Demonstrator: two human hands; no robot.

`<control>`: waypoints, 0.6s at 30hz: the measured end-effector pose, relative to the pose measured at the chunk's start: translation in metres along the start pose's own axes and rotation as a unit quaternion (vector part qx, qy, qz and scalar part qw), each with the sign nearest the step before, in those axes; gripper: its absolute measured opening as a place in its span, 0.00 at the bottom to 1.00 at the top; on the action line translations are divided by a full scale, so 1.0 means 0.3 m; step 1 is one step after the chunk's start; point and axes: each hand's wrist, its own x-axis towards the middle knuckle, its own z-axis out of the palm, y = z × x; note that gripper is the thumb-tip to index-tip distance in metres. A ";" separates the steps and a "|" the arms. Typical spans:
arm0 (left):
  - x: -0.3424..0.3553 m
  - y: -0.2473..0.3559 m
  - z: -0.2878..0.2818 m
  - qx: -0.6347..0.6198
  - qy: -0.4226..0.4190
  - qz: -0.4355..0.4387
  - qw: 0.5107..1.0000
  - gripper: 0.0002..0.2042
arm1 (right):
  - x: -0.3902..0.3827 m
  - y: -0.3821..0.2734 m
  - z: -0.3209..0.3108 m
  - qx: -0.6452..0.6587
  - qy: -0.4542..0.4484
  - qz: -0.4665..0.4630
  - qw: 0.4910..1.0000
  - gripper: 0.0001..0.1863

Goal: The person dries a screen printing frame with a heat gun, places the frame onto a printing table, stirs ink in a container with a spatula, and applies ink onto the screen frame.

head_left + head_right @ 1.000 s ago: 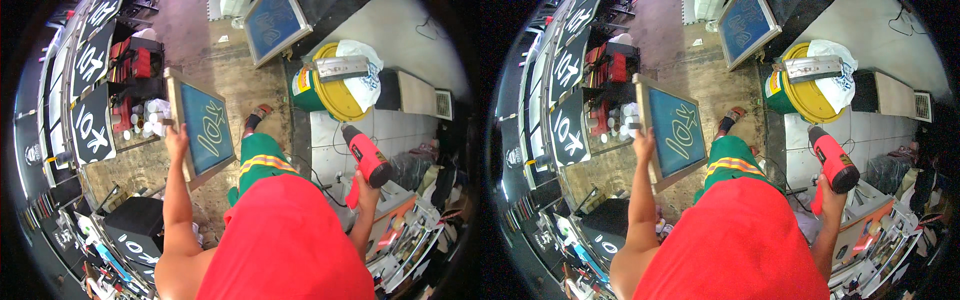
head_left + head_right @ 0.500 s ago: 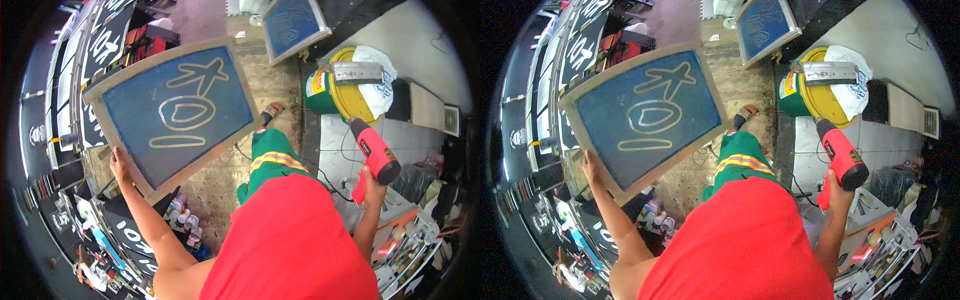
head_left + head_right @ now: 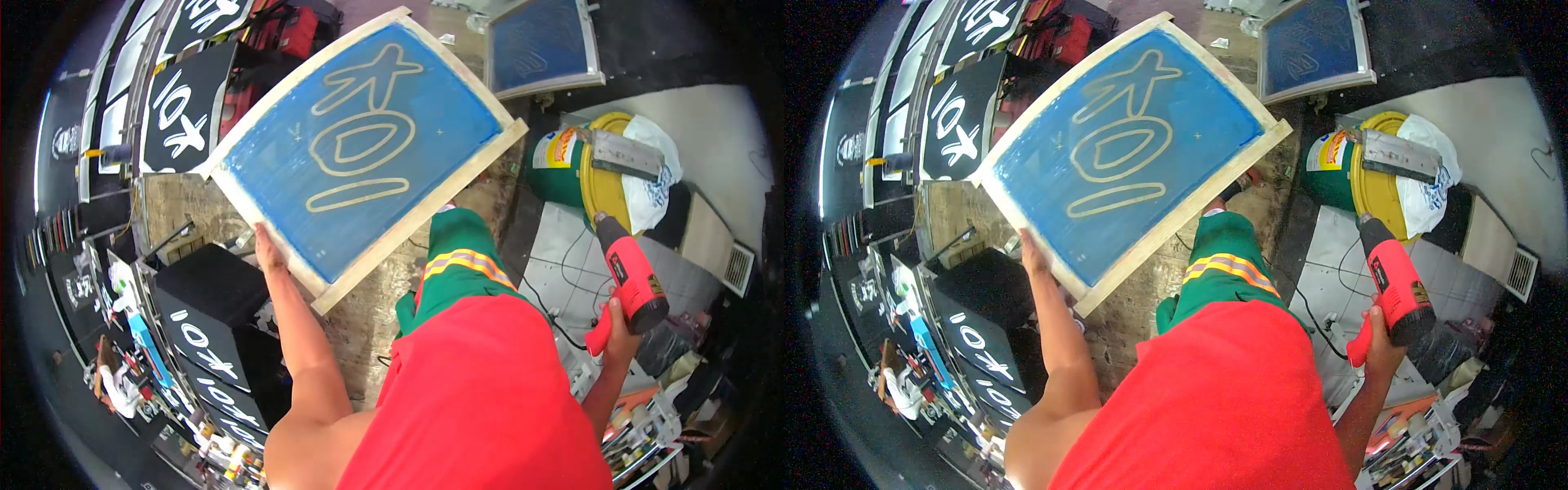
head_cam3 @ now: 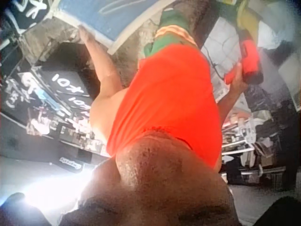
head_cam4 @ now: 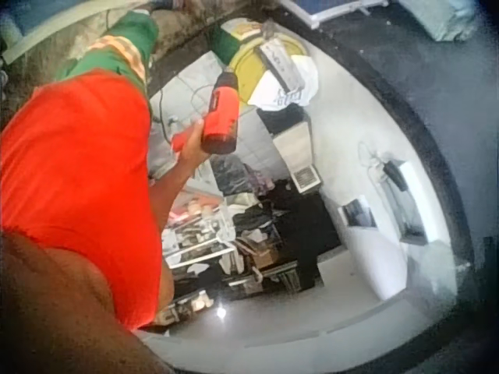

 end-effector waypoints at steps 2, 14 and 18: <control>-0.019 0.009 0.024 -0.015 -0.010 -0.017 1.000 0.34 | -0.006 -0.018 0.009 -0.015 -0.010 0.004 1.000 0.18; -0.032 0.074 0.144 -0.094 -0.118 -0.040 0.988 0.32 | -0.087 -0.209 0.258 -0.012 -0.238 -0.001 0.971 0.15; -0.025 0.068 0.152 -0.099 -0.152 -0.047 0.982 0.32 | -0.113 -0.292 0.317 -0.051 -0.316 -0.051 0.946 0.13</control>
